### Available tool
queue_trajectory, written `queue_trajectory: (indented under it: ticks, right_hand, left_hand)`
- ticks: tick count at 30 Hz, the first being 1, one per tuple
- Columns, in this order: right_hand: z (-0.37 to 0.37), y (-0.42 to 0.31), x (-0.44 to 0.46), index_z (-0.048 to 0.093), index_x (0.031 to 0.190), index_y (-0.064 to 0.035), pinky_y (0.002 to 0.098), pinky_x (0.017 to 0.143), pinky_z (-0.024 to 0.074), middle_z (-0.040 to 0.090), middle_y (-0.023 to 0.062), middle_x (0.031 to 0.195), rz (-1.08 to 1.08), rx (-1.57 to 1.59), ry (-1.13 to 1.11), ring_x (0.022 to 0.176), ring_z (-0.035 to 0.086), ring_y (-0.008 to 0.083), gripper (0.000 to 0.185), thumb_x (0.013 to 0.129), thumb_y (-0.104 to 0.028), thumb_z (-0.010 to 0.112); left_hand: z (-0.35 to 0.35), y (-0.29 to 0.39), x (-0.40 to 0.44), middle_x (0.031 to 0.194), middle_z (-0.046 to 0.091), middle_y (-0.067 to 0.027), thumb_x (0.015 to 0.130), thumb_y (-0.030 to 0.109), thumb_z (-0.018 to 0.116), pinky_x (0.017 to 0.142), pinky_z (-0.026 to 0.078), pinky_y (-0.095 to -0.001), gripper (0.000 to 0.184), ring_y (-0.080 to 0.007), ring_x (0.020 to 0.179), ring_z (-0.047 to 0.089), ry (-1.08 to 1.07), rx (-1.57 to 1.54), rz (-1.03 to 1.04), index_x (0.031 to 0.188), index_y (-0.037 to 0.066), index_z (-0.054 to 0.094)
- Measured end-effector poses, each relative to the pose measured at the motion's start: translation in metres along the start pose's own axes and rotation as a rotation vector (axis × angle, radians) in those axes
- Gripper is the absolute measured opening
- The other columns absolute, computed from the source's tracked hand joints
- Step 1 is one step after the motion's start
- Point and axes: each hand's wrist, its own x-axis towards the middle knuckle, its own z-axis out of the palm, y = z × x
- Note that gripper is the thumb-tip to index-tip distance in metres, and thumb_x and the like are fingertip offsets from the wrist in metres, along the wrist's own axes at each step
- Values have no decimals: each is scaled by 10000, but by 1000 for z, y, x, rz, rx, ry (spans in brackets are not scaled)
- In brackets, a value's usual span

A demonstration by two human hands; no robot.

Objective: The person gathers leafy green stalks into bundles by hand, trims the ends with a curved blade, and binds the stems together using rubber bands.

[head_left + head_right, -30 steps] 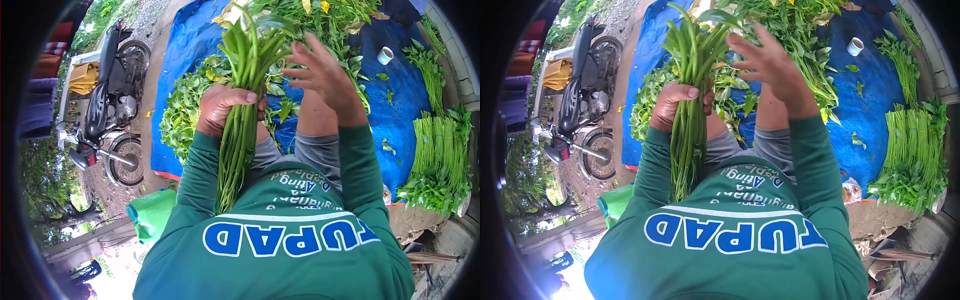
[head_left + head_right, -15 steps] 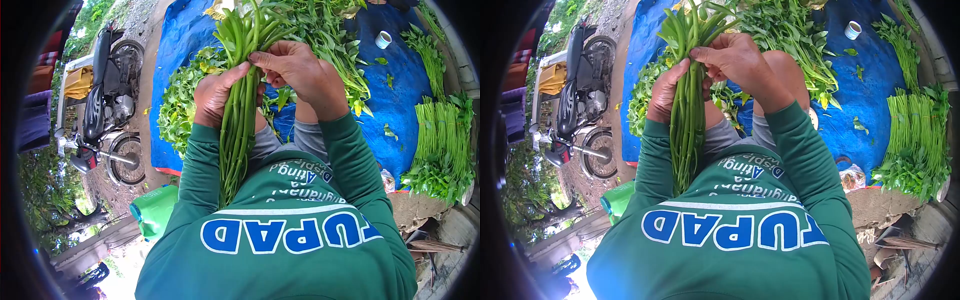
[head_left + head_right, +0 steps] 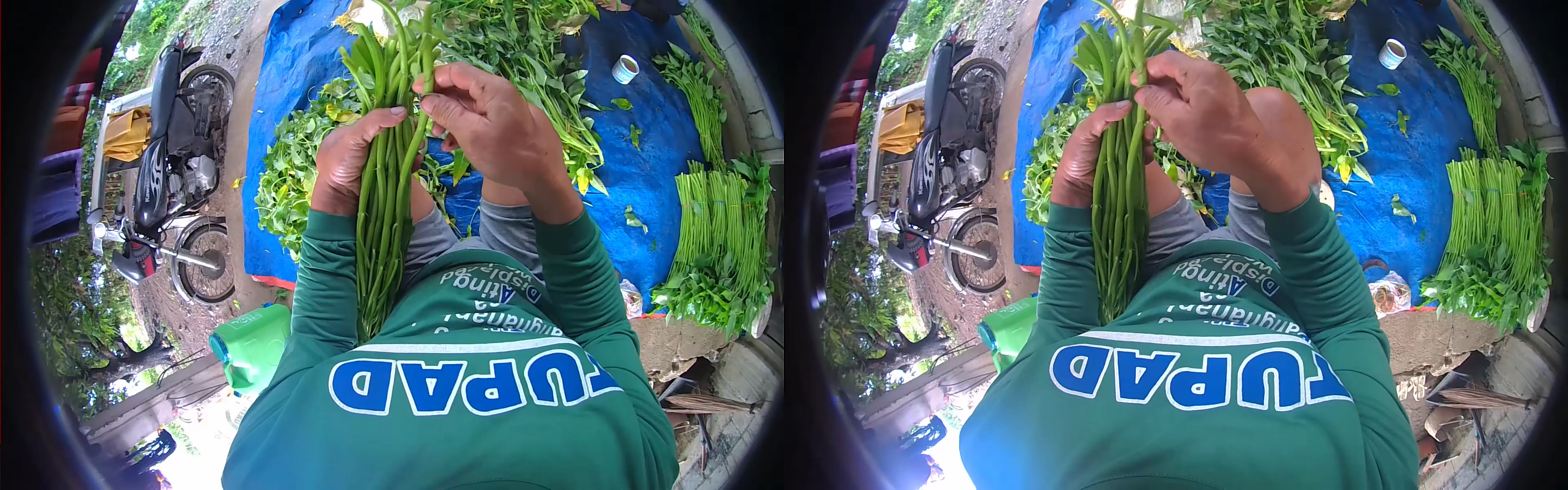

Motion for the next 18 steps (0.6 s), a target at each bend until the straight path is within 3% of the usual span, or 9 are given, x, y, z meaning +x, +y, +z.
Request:
queue_trajectory:
  ticks: [3,6,9,11,13,15,17,18]
  right_hand:
    - [2,8,10,698,1135,48,340,691,573,727,101,863,-60,-13,-18,766,700,147,198,1042,-122,655]
    - [8,34,26,717,1222,32,340,704,570,737,116,895,-47,-49,-13,774,706,155,239,1023,-95,675]
    - [26,51,33,710,1353,1,346,708,571,751,117,920,-476,-328,243,773,708,162,368,999,-99,714]
    - [20,49,26,691,1414,-13,321,706,572,761,101,938,-250,-177,189,787,705,144,439,986,-96,738]
    - [-4,27,19,687,1439,-26,257,720,568,781,65,997,-128,48,170,843,700,108,476,973,-80,771]
    - [-47,28,-9,711,1404,-23,236,718,561,784,45,1032,-204,-68,372,865,691,84,408,1001,-73,755]
    - [-97,61,-55,750,1313,-13,259,628,491,677,-1,915,16,-43,607,726,582,59,280,1065,-139,722]
    - [-131,92,-87,760,1270,-24,253,598,459,658,-10,872,105,-183,615,685,544,57,248,1069,-164,724]
  left_hand:
    - [12,0,-4,923,769,-135,972,393,803,716,624,-373,441,-241,776,749,7,-26,-3,1118,-19,739]
    - [18,-1,-9,912,773,-158,935,357,843,760,631,-382,441,-252,779,751,-58,-94,32,1047,-61,755]
    - [17,2,-14,913,769,-151,916,329,854,741,619,-376,421,-250,775,743,-79,-11,81,1067,-51,752]
    - [13,3,-17,923,768,-151,892,308,863,724,610,-370,420,-249,777,741,-70,151,72,1091,-44,749]
    - [12,9,-20,910,764,-147,870,285,865,718,604,-363,409,-246,776,737,-53,116,99,1096,-36,749]
    - [5,17,-33,889,755,-129,843,265,860,723,600,-360,383,-239,758,728,-3,8,88,1070,-23,748]
    - [-21,38,-44,884,749,-117,851,276,853,729,602,-364,372,-233,758,727,82,72,173,1056,-14,743]
    - [-38,49,-54,881,746,-111,855,282,850,731,603,-366,367,-230,758,726,132,100,214,1050,-9,740]
